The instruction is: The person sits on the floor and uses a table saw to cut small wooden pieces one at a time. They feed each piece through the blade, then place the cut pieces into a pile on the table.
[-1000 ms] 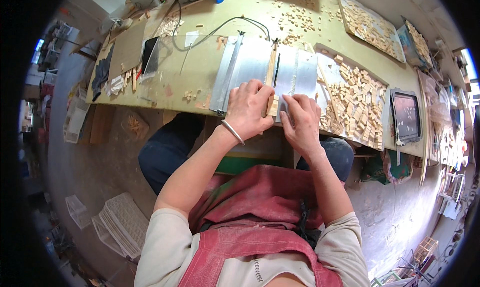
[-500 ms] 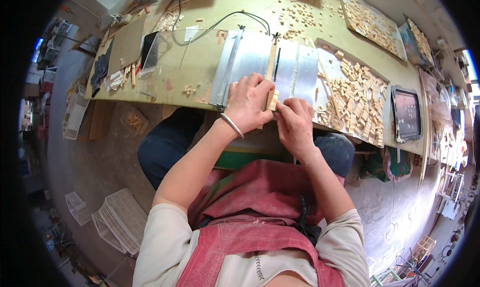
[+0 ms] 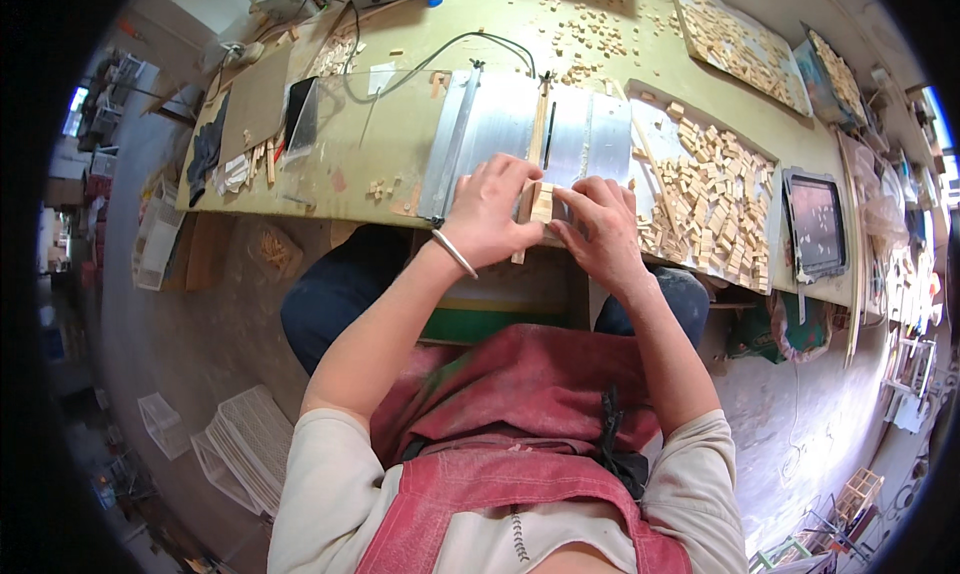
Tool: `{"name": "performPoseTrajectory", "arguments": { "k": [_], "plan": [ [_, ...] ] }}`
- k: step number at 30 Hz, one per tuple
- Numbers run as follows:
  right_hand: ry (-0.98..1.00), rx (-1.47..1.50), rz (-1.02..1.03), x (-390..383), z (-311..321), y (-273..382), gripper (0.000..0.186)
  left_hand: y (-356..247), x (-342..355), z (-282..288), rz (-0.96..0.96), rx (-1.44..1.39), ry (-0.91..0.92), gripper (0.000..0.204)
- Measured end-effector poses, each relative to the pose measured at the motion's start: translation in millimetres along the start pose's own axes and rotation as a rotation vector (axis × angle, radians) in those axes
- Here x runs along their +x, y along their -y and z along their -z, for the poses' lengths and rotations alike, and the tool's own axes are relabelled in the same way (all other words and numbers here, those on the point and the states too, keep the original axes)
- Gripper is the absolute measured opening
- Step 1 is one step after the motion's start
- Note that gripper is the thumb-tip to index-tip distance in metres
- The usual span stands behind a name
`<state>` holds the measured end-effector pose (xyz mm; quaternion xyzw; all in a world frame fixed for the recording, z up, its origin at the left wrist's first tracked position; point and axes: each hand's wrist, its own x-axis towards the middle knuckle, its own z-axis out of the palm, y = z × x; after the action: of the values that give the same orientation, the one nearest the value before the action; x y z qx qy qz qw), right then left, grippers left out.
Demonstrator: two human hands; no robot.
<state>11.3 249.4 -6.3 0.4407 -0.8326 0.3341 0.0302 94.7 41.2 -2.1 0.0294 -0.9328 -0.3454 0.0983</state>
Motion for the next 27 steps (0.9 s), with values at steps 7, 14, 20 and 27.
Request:
{"name": "performPoseTrajectory", "arguments": {
  "k": [7, 14, 20, 27],
  "plan": [
    [0.006, 0.007, -0.007, 5, 0, -8, 0.039, 4, 16, 16, 0.011, -0.063, 0.135, 0.044],
    [0.009, 0.004, -0.018, 13, 1, -12, 0.038, 9, 24, 10, -0.069, -0.007, 0.083, 0.041],
    [-0.007, 0.008, -0.063, 21, -3, -20, 0.041, 10, 37, 10, 0.014, -0.029, 0.111, 0.041],
    [0.022, 0.02, -0.06, 29, -1, -26, 0.041, 16, 45, 7, 0.012, -0.07, 0.102, 0.04]
  ]
}}
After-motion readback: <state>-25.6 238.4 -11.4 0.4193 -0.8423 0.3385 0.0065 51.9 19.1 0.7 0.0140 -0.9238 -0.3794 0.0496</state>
